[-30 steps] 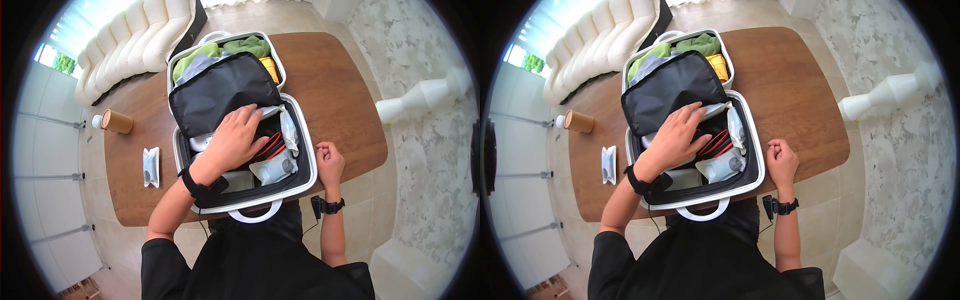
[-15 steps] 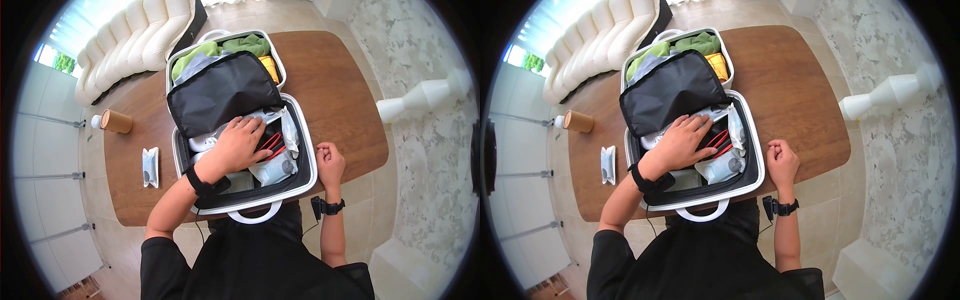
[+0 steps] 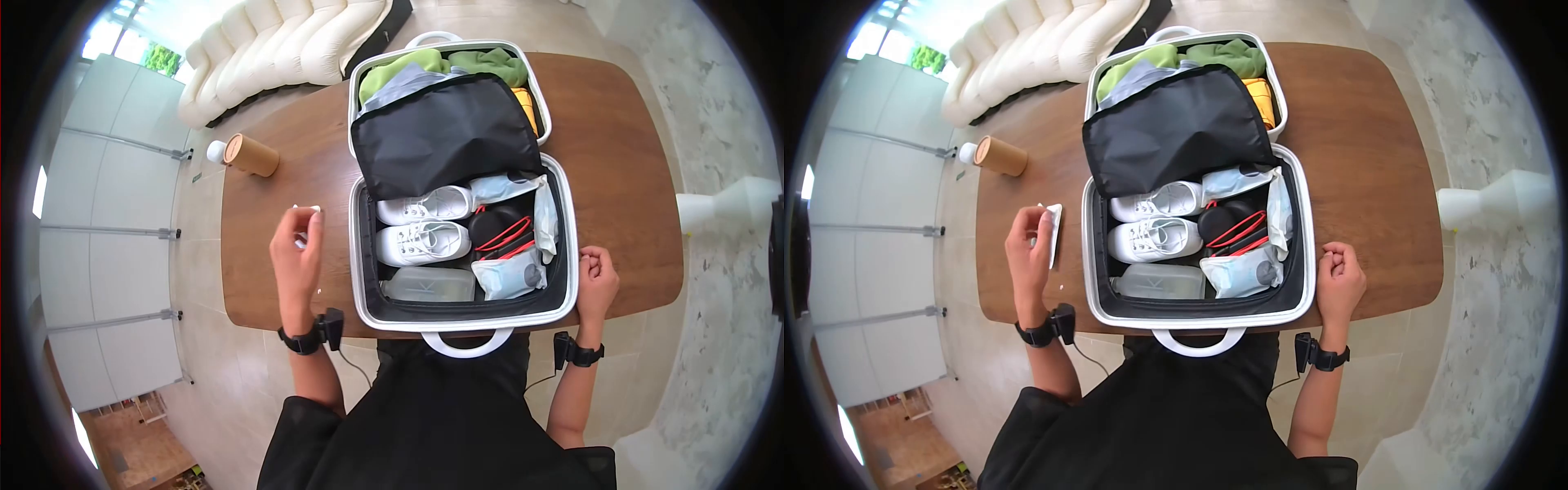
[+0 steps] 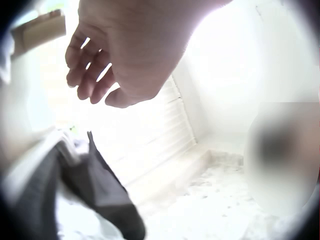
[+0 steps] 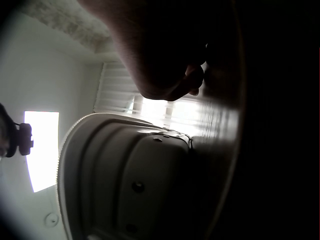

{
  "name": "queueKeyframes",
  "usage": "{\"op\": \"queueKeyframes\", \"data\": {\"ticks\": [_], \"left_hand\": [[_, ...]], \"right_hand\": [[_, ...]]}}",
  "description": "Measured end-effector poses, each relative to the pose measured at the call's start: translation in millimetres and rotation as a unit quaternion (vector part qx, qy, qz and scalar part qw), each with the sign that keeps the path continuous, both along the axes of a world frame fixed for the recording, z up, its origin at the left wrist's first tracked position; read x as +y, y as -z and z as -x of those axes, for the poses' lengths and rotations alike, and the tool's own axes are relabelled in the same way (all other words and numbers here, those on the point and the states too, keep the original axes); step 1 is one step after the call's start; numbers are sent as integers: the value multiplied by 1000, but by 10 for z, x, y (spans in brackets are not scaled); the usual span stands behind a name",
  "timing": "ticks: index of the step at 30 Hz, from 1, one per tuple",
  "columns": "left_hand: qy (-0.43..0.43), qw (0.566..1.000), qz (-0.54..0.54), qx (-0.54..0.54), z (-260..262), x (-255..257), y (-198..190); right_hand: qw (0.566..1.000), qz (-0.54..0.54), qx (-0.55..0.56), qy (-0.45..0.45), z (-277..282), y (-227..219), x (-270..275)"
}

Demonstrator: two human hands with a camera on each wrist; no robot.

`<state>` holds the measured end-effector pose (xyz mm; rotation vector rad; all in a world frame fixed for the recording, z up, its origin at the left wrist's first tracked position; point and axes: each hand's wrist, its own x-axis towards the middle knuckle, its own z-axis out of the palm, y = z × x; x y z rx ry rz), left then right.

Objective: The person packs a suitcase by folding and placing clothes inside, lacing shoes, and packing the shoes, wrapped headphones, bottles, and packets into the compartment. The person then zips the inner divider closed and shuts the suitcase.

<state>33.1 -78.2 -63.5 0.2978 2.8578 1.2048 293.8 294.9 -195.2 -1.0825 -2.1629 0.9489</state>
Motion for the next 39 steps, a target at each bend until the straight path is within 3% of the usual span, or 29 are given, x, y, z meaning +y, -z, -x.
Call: {"op": "queueKeyframes", "data": {"ticks": [1,3,4,6,11,16,18,20,22,24,26,33,39], "left_hand": [[-3,1000,-1,0,45,-203,172],[-37,950,265,159,107,-562,541],[-35,951,262,159,111,-660,635],[-60,946,316,38,141,-768,810],[-40,957,278,69,226,-780,881],[-76,972,186,122,54,-309,230],[-22,991,54,124,-112,-35,-35],[101,984,2,148,-356,365,-158],[262,949,111,134,-603,713,-285],[381,902,132,153,-772,1010,-191],[448,873,149,121,-894,1229,-162],[490,839,174,162,-1098,1542,-5],[489,841,165,162,-1151,1626,169]], "right_hand": [[1000,-6,-6,0,-3,1,4],[1000,-5,-1,-2,9,20,-5],[1000,-4,4,0,2,28,-4],[1000,3,10,-1,-3,24,-6],[1000,-12,7,8,8,-4,-7],[1000,-16,13,8,18,-63,-31],[1000,-18,6,7,13,-60,-22],[1000,-16,-3,7,19,-64,-16],[1000,-16,0,5,22,-58,-17],[1000,-16,5,9,22,-50,-23],[1000,-13,7,8,12,-56,-26],[1000,-12,6,4,11,-88,-27],[1000,-20,20,-1,20,-112,-38]]}}
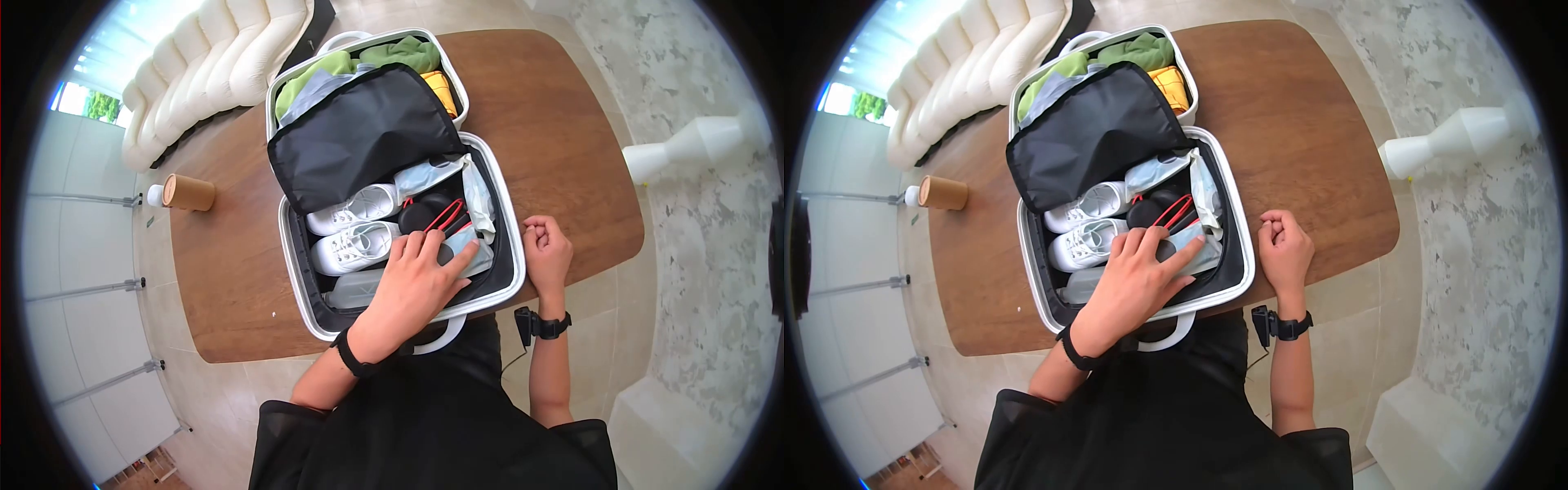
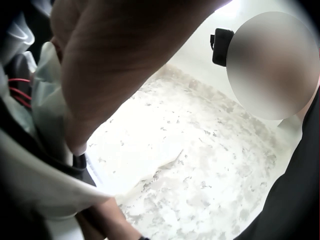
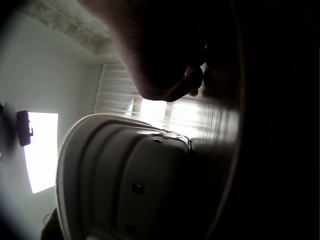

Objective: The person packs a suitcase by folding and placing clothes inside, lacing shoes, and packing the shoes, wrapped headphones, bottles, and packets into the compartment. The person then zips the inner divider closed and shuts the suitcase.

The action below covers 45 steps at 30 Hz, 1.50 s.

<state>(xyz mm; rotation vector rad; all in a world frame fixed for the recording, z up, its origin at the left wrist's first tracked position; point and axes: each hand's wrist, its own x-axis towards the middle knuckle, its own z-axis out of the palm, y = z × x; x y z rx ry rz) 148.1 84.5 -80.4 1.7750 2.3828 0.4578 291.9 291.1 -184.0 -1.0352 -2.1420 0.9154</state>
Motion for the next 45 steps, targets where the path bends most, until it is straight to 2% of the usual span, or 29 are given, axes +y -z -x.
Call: {"op": "queueKeyframes", "data": {"ticks": [4,7,9,12,15,17,23,28,32,34,36,37,39,41,43,45], "left_hand": [[8,1000,-9,10,-24,100,156],[14,999,2,-35,-32,132,198],[8,993,-65,-99,-37,90,172],[-7,989,-100,-113,41,-43,-117],[-45,986,-67,-146,154,-287,-300],[-52,990,-78,-110,176,-415,-252],[-36,984,-32,-171,68,-518,-110],[-29,994,-15,-105,-83,-444,-18],[-22,995,-6,-93,-120,-442,12],[-59,992,-13,-110,-139,-434,-1],[-70,991,-30,-113,-166,-425,43],[-82,989,-49,-115,-174,-421,67],[-81,990,-51,-105,-189,-436,84],[-85,991,-51,-95,-179,-456,89],[-72,991,-53,-99,-171,-482,99],[-67,991,-55,-100,-166,-477,96]], "right_hand": [[1000,6,-8,-1,-3,18,10],[1000,14,-12,4,-10,21,17],[1000,13,-6,2,-13,17,10],[1000,1,-1,3,-10,17,6],[1000,-3,2,-2,-11,8,5],[1000,10,-11,2,-13,0,3],[1000,9,-20,4,-9,13,7],[1000,6,-24,1,-10,13,8],[1000,5,-17,1,-8,17,10],[1000,5,-17,1,-19,52,12],[993,106,54,4,-57,125,49],[993,105,54,4,-88,115,68],[952,204,229,13,-154,22,62],[960,180,215,-9,-261,-288,-70],[985,48,120,-119,-277,-669,-274],[961,-54,84,-259,-138,-963,-436]]}}
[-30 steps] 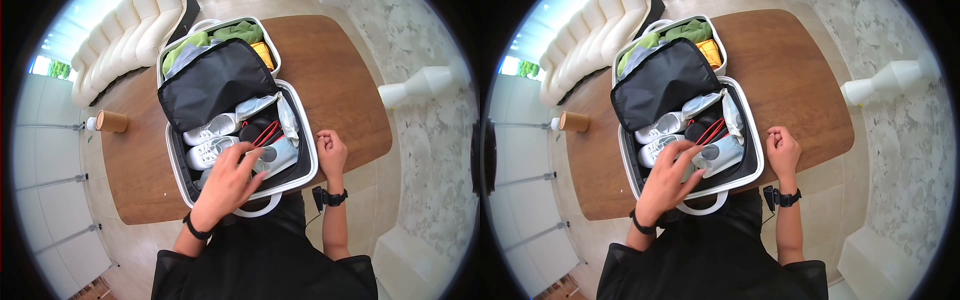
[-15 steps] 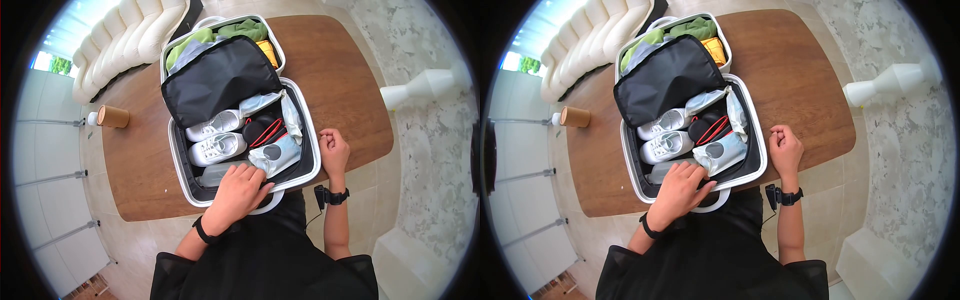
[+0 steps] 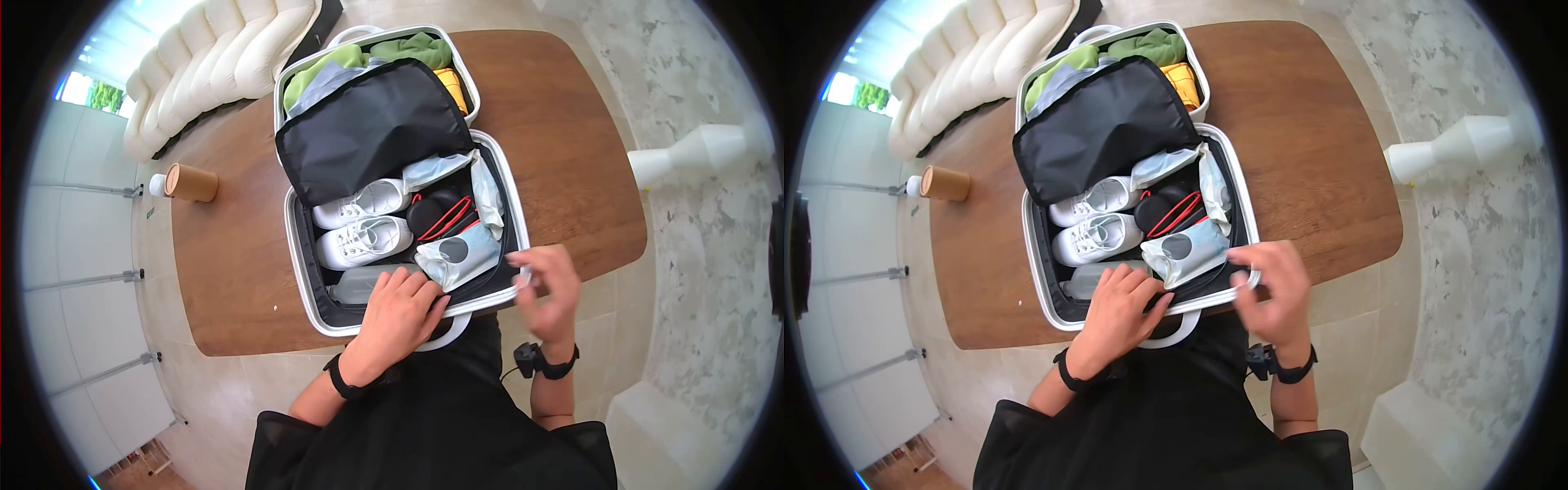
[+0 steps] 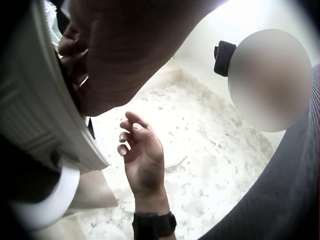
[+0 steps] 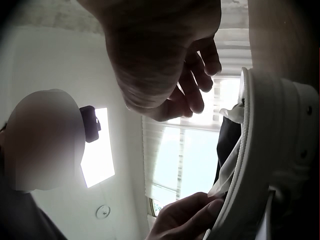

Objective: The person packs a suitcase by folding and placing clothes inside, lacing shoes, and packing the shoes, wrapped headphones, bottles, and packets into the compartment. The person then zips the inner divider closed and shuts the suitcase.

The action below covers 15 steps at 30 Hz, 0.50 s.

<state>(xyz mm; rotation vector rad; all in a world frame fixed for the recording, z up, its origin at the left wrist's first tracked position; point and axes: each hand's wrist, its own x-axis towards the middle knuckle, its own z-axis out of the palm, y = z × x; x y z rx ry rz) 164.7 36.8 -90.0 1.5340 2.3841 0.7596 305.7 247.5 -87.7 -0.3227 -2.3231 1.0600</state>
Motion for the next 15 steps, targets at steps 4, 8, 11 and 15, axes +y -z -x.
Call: {"op": "queueKeyframes", "data": {"ticks": [4,8,11,15], "left_hand": [[8,1000,-21,8,-13,-15,8],[2,999,-38,20,-45,-46,20],[5,998,-53,26,-51,-39,38],[27,998,-53,24,-32,-45,44]], "right_hand": [[993,-48,-39,-105,239,5,-288],[984,-104,-95,-112,233,124,-392],[982,-120,-109,-101,279,103,-471],[970,-160,-150,-101,298,76,-554]]}}
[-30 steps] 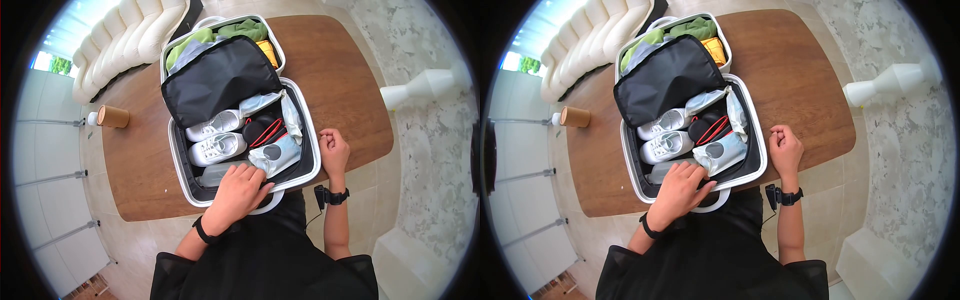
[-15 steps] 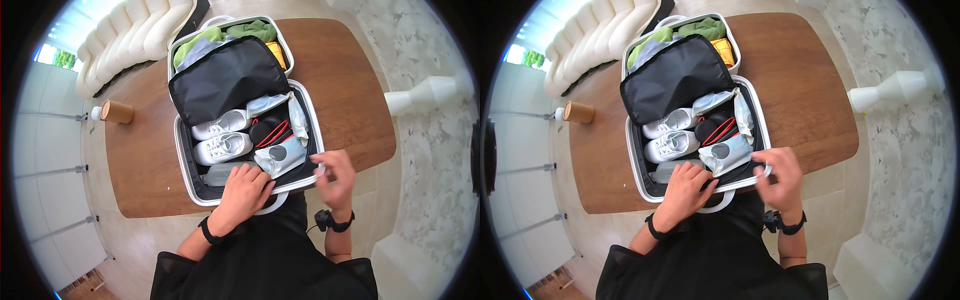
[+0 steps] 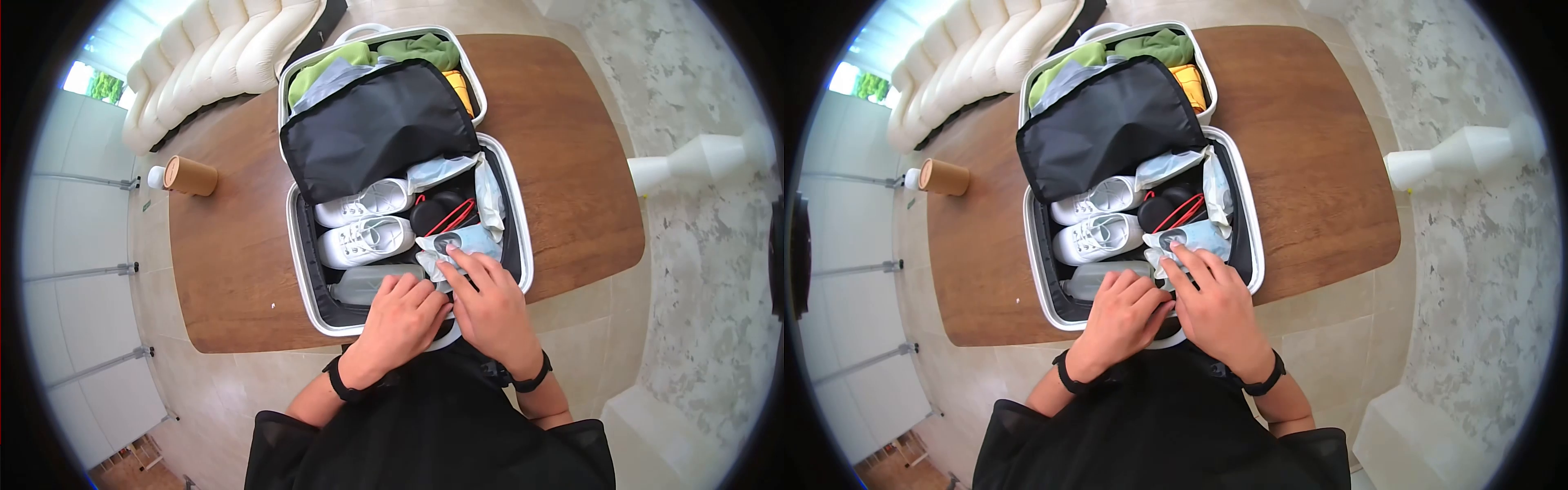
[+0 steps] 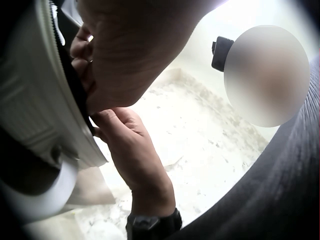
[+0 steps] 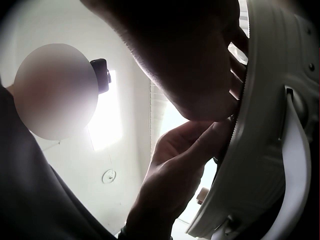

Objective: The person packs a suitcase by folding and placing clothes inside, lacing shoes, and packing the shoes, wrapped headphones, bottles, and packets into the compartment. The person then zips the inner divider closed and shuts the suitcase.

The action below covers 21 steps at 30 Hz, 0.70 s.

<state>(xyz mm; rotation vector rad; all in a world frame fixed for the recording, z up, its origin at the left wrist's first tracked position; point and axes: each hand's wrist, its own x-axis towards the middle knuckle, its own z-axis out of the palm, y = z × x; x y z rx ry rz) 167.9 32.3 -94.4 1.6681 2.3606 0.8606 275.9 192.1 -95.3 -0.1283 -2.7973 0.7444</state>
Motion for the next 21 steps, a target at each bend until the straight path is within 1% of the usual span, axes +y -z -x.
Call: {"op": "queueKeyframes", "data": {"ticks": [1,3,5,7,9,13,16,17,19,20,21], "left_hand": [[7,1000,2,-1,5,-9,2],[9,1000,2,-3,7,-20,1],[13,1000,2,-6,17,-25,-6],[-4,1000,5,-15,51,-37,-26],[-5,1000,7,-11,82,-29,-14],[-8,999,30,-12,130,1,-21],[0,999,20,-28,182,-10,-67],[-1,999,20,-27,224,-37,-104],[-36,997,7,-64,367,-129,-193],[-62,997,-8,-53,475,-199,-222],[-121,990,-31,-62,574,-269,-240]], "right_hand": [[1000,0,1,-1,6,-30,-20],[999,-13,-35,14,13,-65,-60],[999,-25,-39,17,13,-42,-86],[998,-37,-43,20,-9,-42,-109],[993,-89,-63,34,-53,-80,-133],[993,-86,-72,45,-68,-110,-170],[993,-82,-69,54,-49,-87,-176],[995,-61,-63,55,-47,-81,-167],[996,-40,-56,55,-66,-44,-135],[998,-29,-37,49,-89,-10,-108],[999,-18,-18,41,-113,23,-81]]}}
